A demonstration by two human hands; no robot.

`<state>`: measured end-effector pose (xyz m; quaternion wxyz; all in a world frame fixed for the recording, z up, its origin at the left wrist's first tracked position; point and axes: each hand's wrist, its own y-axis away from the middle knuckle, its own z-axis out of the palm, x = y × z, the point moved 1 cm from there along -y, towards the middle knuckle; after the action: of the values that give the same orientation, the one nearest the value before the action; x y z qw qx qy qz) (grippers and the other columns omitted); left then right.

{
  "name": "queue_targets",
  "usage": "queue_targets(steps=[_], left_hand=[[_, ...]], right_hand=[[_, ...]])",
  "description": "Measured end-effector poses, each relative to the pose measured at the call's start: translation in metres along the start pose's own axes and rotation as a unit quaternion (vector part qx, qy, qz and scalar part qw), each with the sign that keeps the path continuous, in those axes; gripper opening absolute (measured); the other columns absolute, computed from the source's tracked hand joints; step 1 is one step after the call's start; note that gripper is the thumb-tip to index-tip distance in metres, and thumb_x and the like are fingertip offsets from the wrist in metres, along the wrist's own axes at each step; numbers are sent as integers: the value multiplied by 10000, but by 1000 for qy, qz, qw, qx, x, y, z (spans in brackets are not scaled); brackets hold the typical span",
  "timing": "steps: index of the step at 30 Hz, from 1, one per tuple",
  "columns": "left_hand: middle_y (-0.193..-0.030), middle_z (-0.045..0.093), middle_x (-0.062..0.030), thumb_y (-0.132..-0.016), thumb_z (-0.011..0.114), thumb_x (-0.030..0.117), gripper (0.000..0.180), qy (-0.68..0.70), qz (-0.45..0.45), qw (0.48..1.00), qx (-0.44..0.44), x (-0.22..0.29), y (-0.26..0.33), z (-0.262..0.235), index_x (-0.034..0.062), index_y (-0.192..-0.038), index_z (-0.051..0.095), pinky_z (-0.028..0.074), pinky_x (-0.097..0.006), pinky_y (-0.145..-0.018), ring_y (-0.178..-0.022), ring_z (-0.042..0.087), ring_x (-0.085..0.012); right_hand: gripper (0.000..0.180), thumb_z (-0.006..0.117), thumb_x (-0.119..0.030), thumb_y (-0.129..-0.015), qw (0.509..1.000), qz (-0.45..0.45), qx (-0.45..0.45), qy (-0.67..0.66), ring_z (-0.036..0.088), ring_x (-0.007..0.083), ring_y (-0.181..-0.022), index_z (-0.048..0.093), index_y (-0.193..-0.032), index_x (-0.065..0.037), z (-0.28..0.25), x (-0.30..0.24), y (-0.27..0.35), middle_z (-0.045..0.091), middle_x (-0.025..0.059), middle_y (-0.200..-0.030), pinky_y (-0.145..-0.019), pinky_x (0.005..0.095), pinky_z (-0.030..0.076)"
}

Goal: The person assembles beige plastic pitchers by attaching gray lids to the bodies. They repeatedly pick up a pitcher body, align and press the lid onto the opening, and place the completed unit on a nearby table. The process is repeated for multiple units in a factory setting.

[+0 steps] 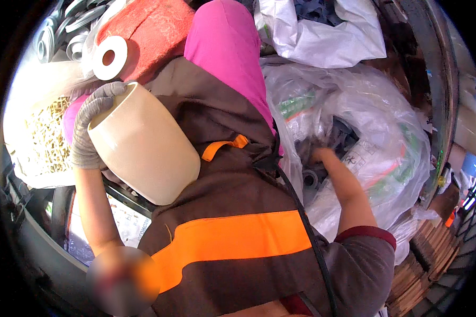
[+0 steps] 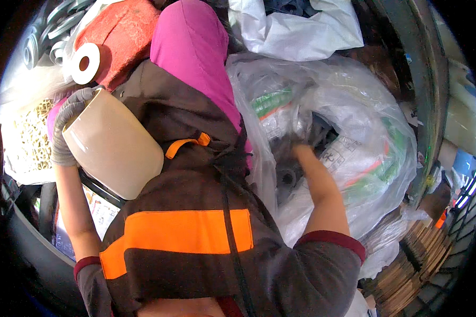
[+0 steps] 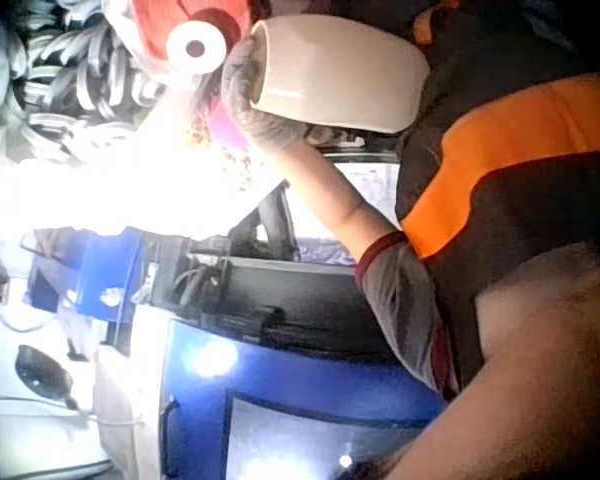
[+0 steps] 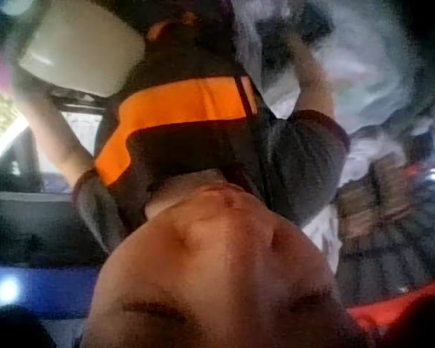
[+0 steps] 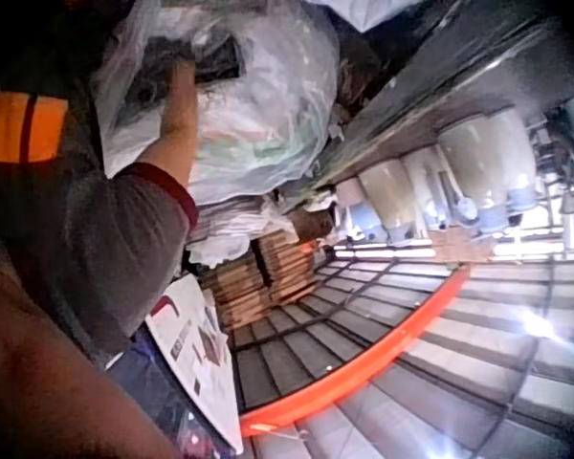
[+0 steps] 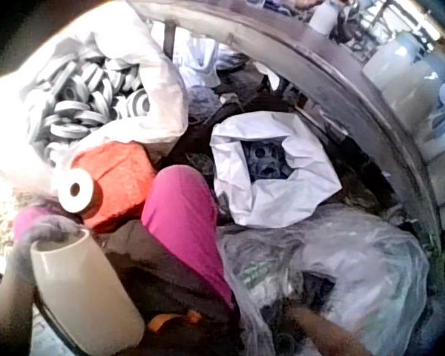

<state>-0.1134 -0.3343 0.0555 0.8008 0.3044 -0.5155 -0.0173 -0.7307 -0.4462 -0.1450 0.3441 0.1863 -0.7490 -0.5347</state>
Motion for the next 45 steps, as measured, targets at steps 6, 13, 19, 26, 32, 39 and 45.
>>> queue_targets(steps=[6, 13, 19, 26, 32, 39, 45], left_hand=[[-1065, 633, -108, -833, 578, 225, 352, 6, -32, 999, -30, -4, -2, -3, 1, -1103, 605, 482, -325, -885, -988, 603, -219], [-1037, 642, -102, -828, 587, 218, 317, 14, -43, 999, -5, -5, 0, 1, 20, -1075, 616, 501, -322, -845, -943, 614, -204], [-1038, 644, -136, -820, 559, 174, 296, 33, 30, 996, -76, 2, 0, 16, -5, -1049, 613, 499, -323, -857, -941, 617, -218], [-1020, 648, -141, -765, 550, 138, 317, 96, -33, 993, -67, 17, 7, 22, -14, -1032, 626, 497, -323, -865, -931, 619, -230], [-1034, 648, -147, -789, 525, 134, 317, 141, -37, 988, -54, -13, 1, -13, -17, -1049, 627, 495, -321, -875, -945, 617, -221], [-1038, 641, -148, -800, 519, 149, 324, 101, -19, 992, -78, -6, 1, -3, -17, -1059, 621, 490, -318, -884, -952, 610, -214], [-1043, 637, -138, -804, 514, 158, 339, 127, -21, 989, -67, -17, 8, -14, -15, -1080, 607, 488, -310, -877, -950, 607, -208]], right_hand=[[602, 567, -594, -787, 994, -36, -84, 67, 651, 294, -934, 692, -1014, -51, 50, -13, 4, 676, 165, -993, -832, 460, 469], [665, 393, -674, -851, 999, -27, 7, -15, 612, 304, -1035, 677, -1092, -124, 7, 6, 41, 664, 131, -1069, -872, 439, 454], [693, 321, -624, -915, 663, -235, 214, -678, 541, 196, -561, 618, -722, -28, -206, 18, 101, 601, 109, -656, -606, 320, 439], [675, 384, -638, -885, 778, -93, 263, -564, 454, 125, -494, 636, -749, -27, -289, 3, 115, 524, 32, -599, -478, 276, 348], [529, 385, -492, -914, 559, -191, 455, -666, 517, 144, -677, 587, -1117, -46, -234, 16, 101, 535, 19, -664, -631, 277, 416], [506, 597, -413, -828, 910, -73, 217, -347, 608, 206, -874, 600, -1128, -6, -218, 9, 72, 649, 124, -974, -764, 350, 467], [617, 655, -475, -765, 878, -117, 309, -345, 614, 249, -976, 600, -1159, -4, -186, -41, 11, 646, 167, -1059, -819, 359, 466]])
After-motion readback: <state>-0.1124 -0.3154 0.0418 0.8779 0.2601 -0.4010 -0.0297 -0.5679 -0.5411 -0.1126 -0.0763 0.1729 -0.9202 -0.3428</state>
